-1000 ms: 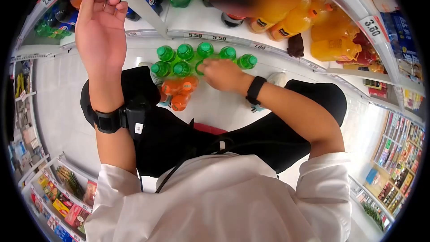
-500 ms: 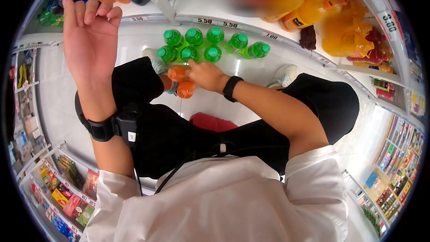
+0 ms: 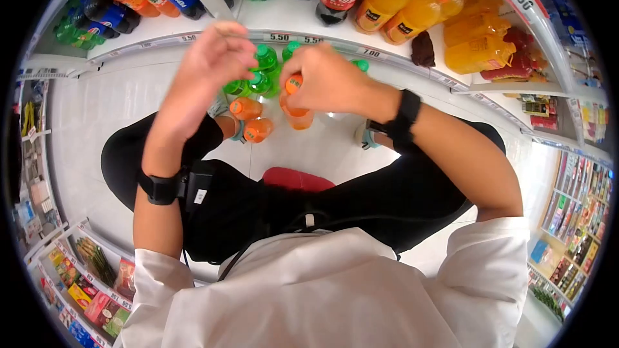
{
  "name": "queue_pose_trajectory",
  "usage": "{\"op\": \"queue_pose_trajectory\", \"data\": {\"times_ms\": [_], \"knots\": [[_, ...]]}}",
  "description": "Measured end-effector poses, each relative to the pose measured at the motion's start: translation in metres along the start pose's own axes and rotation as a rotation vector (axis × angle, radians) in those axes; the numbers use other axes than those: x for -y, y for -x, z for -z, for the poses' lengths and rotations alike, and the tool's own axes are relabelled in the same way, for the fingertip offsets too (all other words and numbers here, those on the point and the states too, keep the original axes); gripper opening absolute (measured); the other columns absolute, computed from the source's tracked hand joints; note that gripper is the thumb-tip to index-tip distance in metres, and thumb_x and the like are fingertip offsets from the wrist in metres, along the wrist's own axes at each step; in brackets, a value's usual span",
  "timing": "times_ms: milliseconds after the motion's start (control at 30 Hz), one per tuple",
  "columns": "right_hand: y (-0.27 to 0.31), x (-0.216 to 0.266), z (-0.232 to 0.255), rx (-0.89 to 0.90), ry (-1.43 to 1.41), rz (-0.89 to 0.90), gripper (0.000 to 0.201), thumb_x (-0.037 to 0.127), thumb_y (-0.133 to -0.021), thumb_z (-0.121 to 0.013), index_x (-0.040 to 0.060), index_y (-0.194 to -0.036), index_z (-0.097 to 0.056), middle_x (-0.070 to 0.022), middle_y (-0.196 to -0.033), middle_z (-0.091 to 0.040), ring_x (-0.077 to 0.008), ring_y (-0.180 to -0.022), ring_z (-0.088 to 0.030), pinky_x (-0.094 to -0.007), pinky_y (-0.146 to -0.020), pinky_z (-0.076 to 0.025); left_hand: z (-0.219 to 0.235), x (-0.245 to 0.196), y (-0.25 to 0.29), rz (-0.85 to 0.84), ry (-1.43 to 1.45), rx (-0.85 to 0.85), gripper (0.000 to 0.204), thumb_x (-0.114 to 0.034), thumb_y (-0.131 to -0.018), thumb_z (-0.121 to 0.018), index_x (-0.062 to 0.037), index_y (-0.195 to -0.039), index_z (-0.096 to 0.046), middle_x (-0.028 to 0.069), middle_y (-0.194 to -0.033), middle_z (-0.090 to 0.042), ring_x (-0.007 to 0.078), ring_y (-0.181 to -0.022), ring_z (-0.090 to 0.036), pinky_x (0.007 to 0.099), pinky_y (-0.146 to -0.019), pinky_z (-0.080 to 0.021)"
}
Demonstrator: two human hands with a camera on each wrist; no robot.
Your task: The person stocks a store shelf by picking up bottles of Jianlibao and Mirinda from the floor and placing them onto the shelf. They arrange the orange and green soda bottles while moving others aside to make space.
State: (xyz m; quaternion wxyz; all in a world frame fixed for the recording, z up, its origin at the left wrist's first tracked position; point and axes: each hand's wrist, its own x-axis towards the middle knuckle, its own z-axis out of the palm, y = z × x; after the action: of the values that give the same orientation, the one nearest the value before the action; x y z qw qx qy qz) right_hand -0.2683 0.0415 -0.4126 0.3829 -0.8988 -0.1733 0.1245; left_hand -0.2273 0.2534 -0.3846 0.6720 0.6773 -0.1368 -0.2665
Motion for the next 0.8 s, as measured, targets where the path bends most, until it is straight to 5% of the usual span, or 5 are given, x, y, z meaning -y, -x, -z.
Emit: {"op": "queue_pose_trajectory", "data": {"times_ms": [267,333,467,567,800], "knots": [[0.03,0.095,0.112,-0.091,-0.173,-0.259,0.02,0.012,-0.076,-0.073,-0.0009,-0.091,-0.071,-0.0059,-0.082,-0.067,-0.0115,-0.073,-0.064,-0.0251,-0.068,-0.052,-0.046,0.027,0.012,-0.164,-0.17,0.305,0.082,-0.019,-0.07,-0.086,-0.0039,-0.136,-0.04,0.0132,-0.126,-0.055,0.0195,-0.113,-0.056,0.0342,-0.096,-0.047],[0.031,0.087,0.124,-0.212,-0.324,-0.092,0.023,0.002,-0.074,-0.076,0.0009,-0.096,-0.069,-0.0021,-0.073,-0.066,-0.0005,-0.053,-0.054,-0.0151,-0.042,-0.036,-0.044,-0.003,0.017,0.114,-0.027,0.37,0.082,-0.015,-0.069,-0.087,-0.0024,-0.135,-0.04,0.01,-0.121,-0.059,0.0166,-0.106,-0.06,0.0331,-0.094,-0.048],[0.021,0.067,0.141,-0.233,-0.589,0.174,0.031,0.007,-0.084,-0.069,0.0018,-0.114,-0.064,-0.0099,-0.104,-0.066,-0.0171,-0.099,-0.063,-0.0314,-0.094,-0.049,-0.042,0.011,0.018,-0.092,0.231,0.436,0.076,-0.017,-0.074,-0.084,-0.0031,-0.135,-0.041,0.008,-0.115,-0.061,0.0183,-0.095,-0.064,0.0341,-0.088,-0.052],[0.011,0.06,0.141,-0.141,-0.841,0.315,0.037,0.011,-0.089,-0.063,0.0022,-0.124,-0.057,-0.012,-0.112,-0.063,-0.0195,-0.103,-0.063,-0.0328,-0.095,-0.049,-0.038,0.013,0.021,0.103,0.72,0.771,0.062,-0.024,-0.082,-0.075,-0.0044,-0.131,-0.043,0.0119,-0.106,-0.063,0.0249,-0.089,-0.067,0.0386,-0.081,-0.055],[0.005,0.067,0.105,-0.513,-1.061,0.109,0.051,0.02,-0.093,-0.067,-0.0003,-0.134,-0.045,-0.0117,-0.116,-0.063,-0.015,-0.095,-0.063,-0.0289,-0.079,-0.052,-0.051,-0.003,0.025,-0.113,0.529,0.416,0.059,-0.025,-0.088,-0.068,-0.0034,-0.135,-0.04,0.0153,-0.103,-0.062,0.0275,-0.086,-0.067,0.0378,-0.075,-0.056]]}}
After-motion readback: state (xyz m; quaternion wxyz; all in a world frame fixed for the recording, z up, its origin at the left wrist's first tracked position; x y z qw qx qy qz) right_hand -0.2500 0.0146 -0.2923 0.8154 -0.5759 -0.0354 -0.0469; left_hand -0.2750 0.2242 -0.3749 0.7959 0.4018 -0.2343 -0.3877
